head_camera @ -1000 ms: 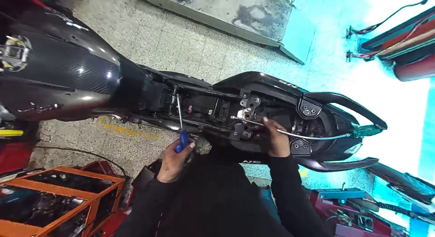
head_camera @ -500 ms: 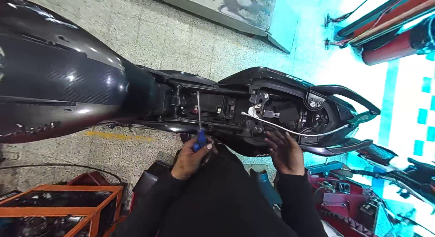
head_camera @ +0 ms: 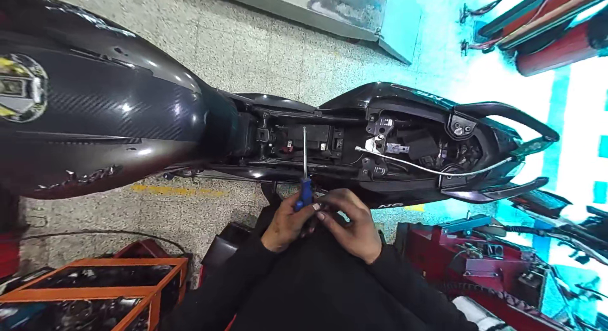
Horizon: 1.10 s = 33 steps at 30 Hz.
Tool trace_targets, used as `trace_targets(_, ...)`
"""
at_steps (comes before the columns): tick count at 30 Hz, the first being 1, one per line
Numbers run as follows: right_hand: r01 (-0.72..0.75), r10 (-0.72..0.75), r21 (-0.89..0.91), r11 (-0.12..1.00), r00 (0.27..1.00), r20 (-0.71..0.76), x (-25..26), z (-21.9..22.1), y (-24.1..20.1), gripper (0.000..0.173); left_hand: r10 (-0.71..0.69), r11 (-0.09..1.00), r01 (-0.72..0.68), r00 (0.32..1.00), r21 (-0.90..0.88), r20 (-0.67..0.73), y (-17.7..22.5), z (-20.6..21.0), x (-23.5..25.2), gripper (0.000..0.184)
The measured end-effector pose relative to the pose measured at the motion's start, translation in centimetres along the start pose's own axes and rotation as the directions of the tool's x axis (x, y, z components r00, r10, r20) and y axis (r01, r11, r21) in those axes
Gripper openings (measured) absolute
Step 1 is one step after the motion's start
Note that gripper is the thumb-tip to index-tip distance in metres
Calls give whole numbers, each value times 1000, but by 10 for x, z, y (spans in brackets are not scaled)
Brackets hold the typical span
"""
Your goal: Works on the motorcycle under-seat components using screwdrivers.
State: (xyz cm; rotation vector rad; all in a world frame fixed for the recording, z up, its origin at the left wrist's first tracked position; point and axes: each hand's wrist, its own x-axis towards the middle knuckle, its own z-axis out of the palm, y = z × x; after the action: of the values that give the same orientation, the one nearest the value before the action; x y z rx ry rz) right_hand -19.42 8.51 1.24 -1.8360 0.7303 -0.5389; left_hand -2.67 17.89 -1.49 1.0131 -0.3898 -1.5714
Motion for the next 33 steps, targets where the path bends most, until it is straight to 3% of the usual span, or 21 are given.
trace_targets(2, 39, -39, -30, 999, 999, 1, -2, 3, 0, 24, -17, 1000, 17, 1000, -15, 14, -1, -5, -3, 16)
trace_targets(7, -55, 52, 43, 998, 996, 74, 1, -1, 4, 13, -22, 999, 24, 999, -39, 46, -6, -16, -14, 19)
trace_targets(10, 88, -78, -129, 988, 994, 80, 2, 8, 8, 12, -30, 1000, 30, 999, 8, -14, -10, -20, -16, 20)
trace_targets(12, 92, -70, -189, 978, 990, 119, 4, 12, 9, 15, -40, 999, 40, 999, -1, -26, -11, -21, -16, 21)
trace_targets(16, -145, 156, -96, 985, 980, 120, 24, 1, 15, 19, -8, 1000, 8, 999, 18, -39, -6, -19, -14, 28)
trace_targets(22, -442, 434, -26, 896, 888, -154, 87, -18, 70, 19, 167, 967, -129, 971, 220, -168, -17, -34, -12, 22)
trace_targets(25, -488, 526, 242, 839, 842, -124, 93, -12, 66, 16, 207, 952, -155, 960, 263, -186, -19, -41, -10, 22)
trace_targets(27, -480, 531, 372, 795, 846, -43, 84, -5, 53, 17, 238, 952, -199, 959, 233, -154, -18, -41, -4, 19)
trace_targets(29, -464, 498, 386, 797, 867, 13, 72, 4, 40, 17, 255, 959, -232, 956, 161, -144, -16, -39, 6, 21)
trace_targets(33, -348, 354, 180, 920, 935, 0, 55, 19, 24, 16, 217, 975, -223, 925, 16, -311, -16, -36, 30, 17)
